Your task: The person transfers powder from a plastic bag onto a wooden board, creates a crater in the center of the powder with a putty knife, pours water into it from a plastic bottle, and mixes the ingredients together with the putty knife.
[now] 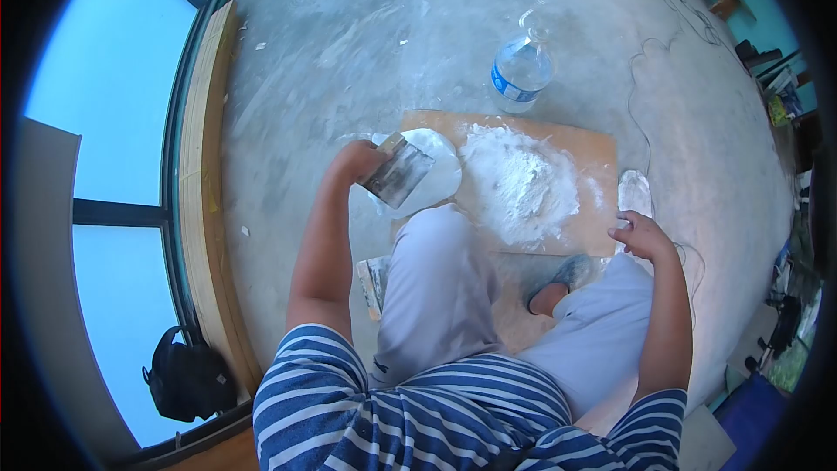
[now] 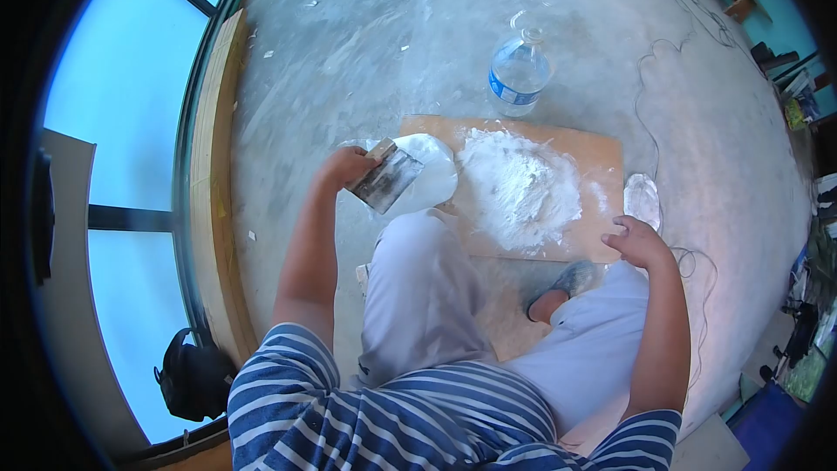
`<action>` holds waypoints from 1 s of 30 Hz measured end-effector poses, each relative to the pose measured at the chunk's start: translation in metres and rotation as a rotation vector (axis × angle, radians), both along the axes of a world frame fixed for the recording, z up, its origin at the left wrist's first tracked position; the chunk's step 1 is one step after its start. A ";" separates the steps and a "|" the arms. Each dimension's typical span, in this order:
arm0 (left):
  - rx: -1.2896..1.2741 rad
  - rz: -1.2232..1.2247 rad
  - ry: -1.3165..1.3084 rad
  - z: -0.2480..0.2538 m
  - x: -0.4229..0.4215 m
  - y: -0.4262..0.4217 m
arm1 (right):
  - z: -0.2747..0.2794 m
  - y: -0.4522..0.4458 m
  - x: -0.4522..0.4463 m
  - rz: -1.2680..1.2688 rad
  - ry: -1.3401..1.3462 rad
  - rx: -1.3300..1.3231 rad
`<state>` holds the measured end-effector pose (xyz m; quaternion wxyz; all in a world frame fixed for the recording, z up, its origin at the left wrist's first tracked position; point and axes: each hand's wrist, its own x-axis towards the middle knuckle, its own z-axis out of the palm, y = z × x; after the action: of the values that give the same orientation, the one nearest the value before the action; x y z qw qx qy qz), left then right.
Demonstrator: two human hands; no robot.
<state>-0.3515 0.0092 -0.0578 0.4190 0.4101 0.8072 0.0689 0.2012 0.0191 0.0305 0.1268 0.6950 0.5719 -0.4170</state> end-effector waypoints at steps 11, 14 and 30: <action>0.178 0.211 -0.042 -0.100 0.015 0.024 | -0.026 -0.015 -0.014 0.267 -0.019 0.098; 0.285 0.427 -0.433 -0.105 0.004 0.036 | -0.065 -0.019 -0.034 0.541 0.053 0.173; 0.602 0.093 0.300 0.017 0.001 -0.067 | -0.158 -0.011 -0.320 0.601 0.434 0.321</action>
<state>-0.3505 -0.0583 -0.0410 0.1522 0.4838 0.8210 0.2622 -0.1190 0.0081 -0.1278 0.0093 0.4035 0.8209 -0.4039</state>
